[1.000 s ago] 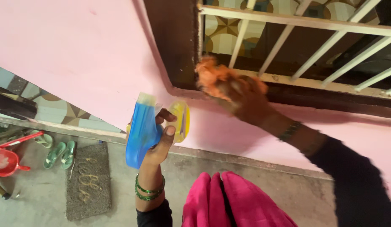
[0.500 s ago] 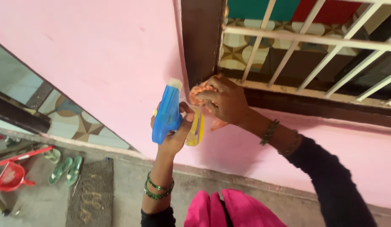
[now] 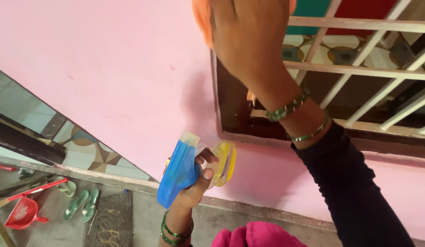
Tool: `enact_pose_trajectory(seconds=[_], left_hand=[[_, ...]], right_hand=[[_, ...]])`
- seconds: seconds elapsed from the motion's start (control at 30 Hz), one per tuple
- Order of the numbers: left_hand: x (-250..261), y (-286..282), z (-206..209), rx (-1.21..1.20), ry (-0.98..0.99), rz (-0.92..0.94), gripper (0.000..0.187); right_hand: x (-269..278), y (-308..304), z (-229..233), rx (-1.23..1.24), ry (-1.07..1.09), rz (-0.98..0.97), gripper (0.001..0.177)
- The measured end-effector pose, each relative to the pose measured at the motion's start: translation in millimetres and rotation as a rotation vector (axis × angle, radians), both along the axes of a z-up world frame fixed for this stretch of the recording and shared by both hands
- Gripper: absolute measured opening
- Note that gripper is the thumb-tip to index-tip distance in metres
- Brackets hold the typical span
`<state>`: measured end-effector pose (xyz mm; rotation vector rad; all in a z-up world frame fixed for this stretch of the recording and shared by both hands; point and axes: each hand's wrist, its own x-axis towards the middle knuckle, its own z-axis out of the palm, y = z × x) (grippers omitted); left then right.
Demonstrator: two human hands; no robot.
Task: The person sprays a cleaning solution from a blue spray bottle onto a window frame and wipes it with an orange cloth. The person repeatedly sprays and wipes the frame and the adjacent wall area.
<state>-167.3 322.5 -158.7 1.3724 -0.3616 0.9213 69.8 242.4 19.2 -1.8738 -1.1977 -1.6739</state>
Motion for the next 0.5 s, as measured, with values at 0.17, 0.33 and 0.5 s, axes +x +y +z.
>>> enact_pose_trajectory(seconds=[0.17,0.33,0.5], left_hand=[[2,10,-6,0.037,0.072,0.022,0.029],[0,5,-14,0.134,0.131,0.114,0.029],[8,-10,-16,-0.003,0.091,0.054,0.026]], right_hand=[[-31,-3,-44,0.034,-0.129,-0.060,0.012],[-21,-12,-129,-0.096,-0.013,-0.043,0.024],[-42,-28,-194,-0.227,0.079,0.036,0.029]])
